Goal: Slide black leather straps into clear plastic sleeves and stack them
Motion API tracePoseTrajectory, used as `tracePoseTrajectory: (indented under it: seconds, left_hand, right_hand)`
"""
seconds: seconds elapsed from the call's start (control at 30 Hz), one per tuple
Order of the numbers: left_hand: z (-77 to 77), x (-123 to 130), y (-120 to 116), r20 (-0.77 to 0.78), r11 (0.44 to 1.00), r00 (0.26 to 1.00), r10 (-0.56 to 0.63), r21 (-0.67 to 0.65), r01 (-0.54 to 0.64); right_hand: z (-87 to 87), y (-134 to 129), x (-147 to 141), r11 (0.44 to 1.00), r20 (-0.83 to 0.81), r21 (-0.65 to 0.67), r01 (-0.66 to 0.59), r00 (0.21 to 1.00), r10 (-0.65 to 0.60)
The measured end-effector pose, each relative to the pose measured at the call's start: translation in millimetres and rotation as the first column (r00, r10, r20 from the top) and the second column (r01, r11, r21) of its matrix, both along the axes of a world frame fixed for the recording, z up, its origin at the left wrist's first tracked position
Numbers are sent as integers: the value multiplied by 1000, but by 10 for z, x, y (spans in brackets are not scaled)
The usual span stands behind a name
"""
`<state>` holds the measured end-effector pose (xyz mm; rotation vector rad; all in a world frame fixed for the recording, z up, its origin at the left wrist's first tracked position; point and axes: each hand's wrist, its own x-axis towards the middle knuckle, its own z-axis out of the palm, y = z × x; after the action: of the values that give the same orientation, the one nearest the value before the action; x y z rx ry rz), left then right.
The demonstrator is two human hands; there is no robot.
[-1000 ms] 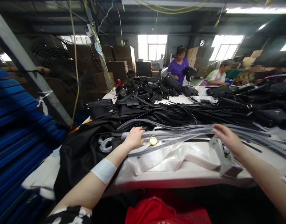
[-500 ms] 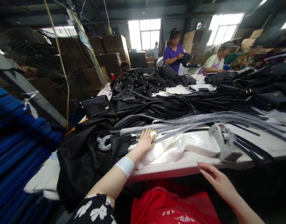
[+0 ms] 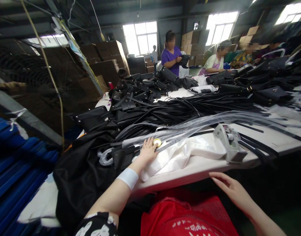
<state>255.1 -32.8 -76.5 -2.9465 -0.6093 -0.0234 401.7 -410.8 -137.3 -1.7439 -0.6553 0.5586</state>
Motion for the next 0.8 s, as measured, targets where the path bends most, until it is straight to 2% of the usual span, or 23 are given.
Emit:
tracePoseTrajectory:
  seconds: [0.13,0.23,0.37,0.53,0.63,0.8]
  left_hand:
    - [50,25,3,6,1000,1000,-4,19,4]
    - [104,146,-82,63,999,998,-15,-34,17]
    - [144,435,-350,136,989,990,-45,-131,63]
    - [72,721,-696,135,971,986,-101,-202,127]
    - [38,764,-790,155,963,987,-43,-256,82]
    - [59,757,-757,166,922,964,207,-361,-136]
  right_hand:
    - [-17,-47,8,1000,-12,2,13,1000,-13]
    - [-30,-62,1,1000,-39,11,17,999,-17]
    - [-47,-33,-18,1000,-63,22,6,998,-5]
    - [-73,-35,-22,999,-98,9,-41,994,42]
    - [-116,-103,-15,999,-115,8,-37,993,38]
    - [-213,-205,-6,1000,-115,-24,18,993,-21]
